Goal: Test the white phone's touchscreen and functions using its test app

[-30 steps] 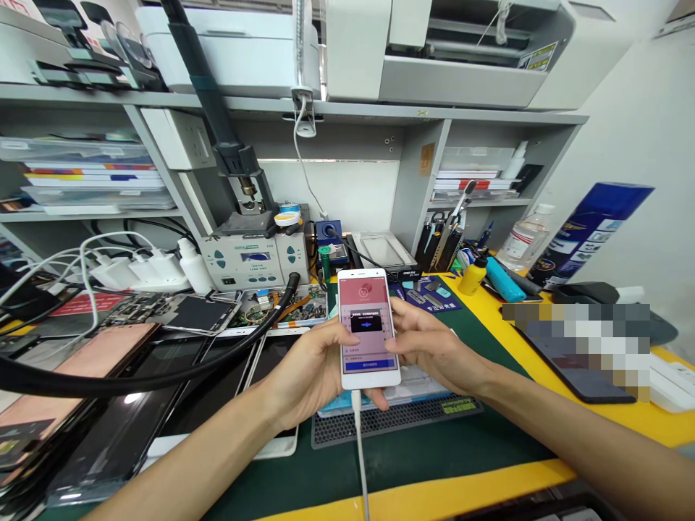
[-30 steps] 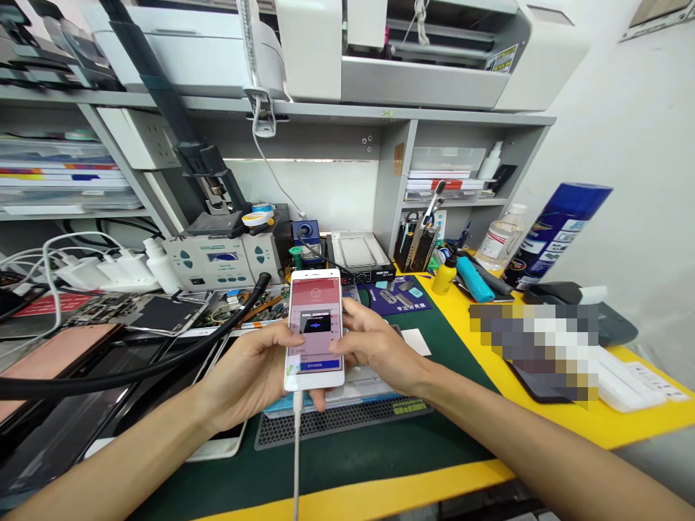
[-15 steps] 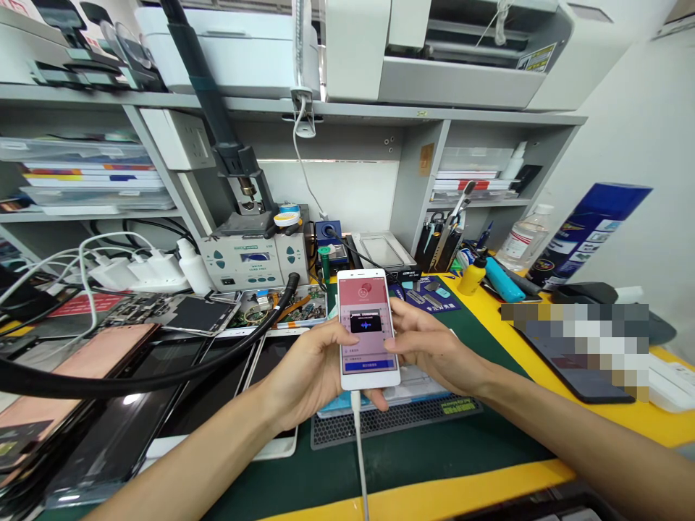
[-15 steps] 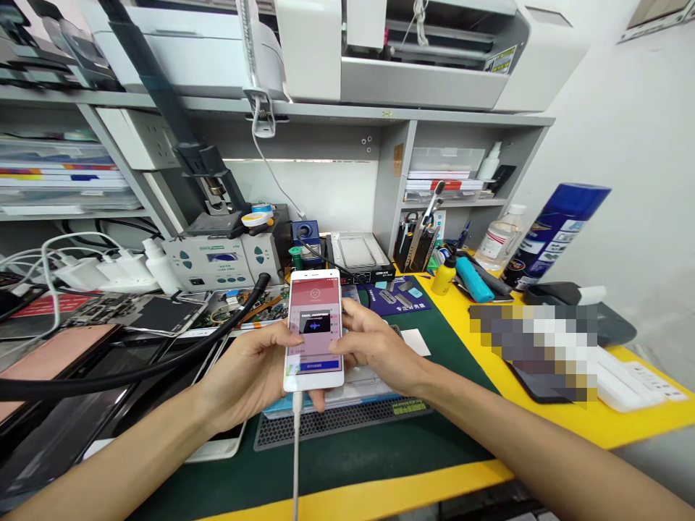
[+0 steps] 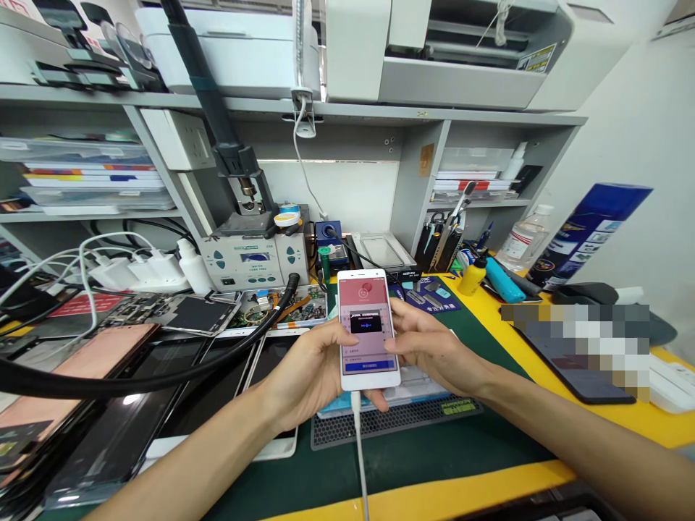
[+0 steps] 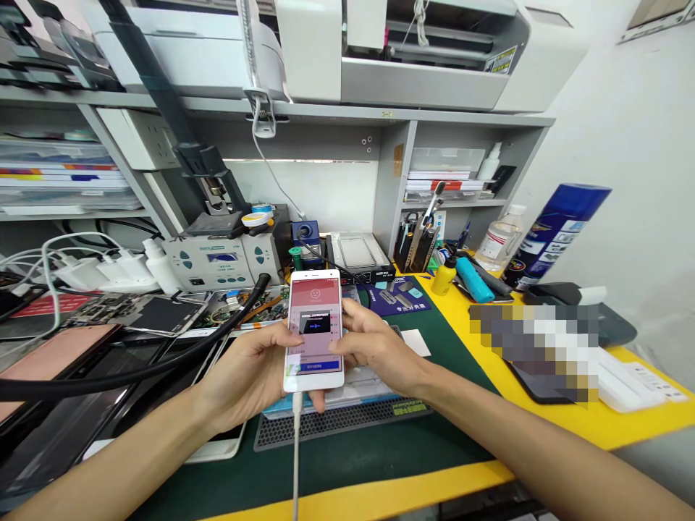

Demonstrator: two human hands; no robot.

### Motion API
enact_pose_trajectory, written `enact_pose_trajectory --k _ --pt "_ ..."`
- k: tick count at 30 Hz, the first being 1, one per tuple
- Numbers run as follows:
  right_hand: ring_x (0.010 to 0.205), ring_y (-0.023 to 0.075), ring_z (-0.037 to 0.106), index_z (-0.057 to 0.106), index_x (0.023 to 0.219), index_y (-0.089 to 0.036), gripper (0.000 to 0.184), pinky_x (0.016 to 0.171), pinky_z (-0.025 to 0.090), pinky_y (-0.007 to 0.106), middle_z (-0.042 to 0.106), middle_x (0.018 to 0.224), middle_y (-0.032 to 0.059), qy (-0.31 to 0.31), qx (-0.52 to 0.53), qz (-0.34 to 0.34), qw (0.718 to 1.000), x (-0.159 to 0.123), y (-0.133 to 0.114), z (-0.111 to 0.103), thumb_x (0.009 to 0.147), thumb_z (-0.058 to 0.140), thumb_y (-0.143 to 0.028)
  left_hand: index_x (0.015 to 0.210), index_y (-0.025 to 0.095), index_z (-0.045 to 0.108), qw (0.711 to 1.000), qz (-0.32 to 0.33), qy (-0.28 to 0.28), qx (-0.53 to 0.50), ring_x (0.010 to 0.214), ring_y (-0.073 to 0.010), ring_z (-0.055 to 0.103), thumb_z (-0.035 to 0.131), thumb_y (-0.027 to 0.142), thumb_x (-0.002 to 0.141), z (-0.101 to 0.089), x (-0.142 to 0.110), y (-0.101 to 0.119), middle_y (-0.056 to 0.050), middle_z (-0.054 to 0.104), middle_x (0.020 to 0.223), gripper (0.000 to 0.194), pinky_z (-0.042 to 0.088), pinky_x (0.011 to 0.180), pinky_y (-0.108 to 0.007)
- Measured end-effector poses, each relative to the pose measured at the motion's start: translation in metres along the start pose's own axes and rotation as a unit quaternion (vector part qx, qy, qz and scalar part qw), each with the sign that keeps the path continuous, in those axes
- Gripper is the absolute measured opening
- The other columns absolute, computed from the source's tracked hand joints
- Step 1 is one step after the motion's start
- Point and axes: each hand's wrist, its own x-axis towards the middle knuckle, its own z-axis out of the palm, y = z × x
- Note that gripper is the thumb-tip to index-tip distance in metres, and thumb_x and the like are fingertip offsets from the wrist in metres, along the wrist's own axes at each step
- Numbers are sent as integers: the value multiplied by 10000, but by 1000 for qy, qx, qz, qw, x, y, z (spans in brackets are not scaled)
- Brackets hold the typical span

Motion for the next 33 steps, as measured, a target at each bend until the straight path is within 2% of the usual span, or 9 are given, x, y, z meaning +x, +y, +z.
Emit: enact_pose_trajectory --k 14,24,29,33 --pt "900 199 668 485 1327 -240 572 714 502 312 672 1161 76 6 -9 6 1000 -1 -1 0 776 636 -213 1312 125 516 1000 2 -2 -8 835 -278 685 436 105 853 0 0 0 -177 670 1129 466 607 602 -487" --pt "866 187 657 493 1315 -248 558 694 493 306 669 1172 76 5 -11 5 1000 -1 0 1 776 636 -218 1342 117 488 1000 1 -5 -12 880 -304 686 427 106 862 0 0 0 -196 654 1179 484 606 605 -497" --pt "859 184 656 484 1311 -239 564 653 482 283 671 1173 88 8 -12 4 1000 0 2 -1 771 648 -230 1372 102 427 1000 -3 15 -20 858 -308 691 461 105 841 0 0 1 -208 661 1166 532 606 596 -503" --pt "873 190 664 489 1291 -228 553 649 478 277 671 1176 90 7 -15 3 1000 0 3 -2 761 648 -226 1336 66 437 1000 -3 25 -16 827 -303 695 482 89 807 1 0 1 -221 675 1126 532 609 592 -497"
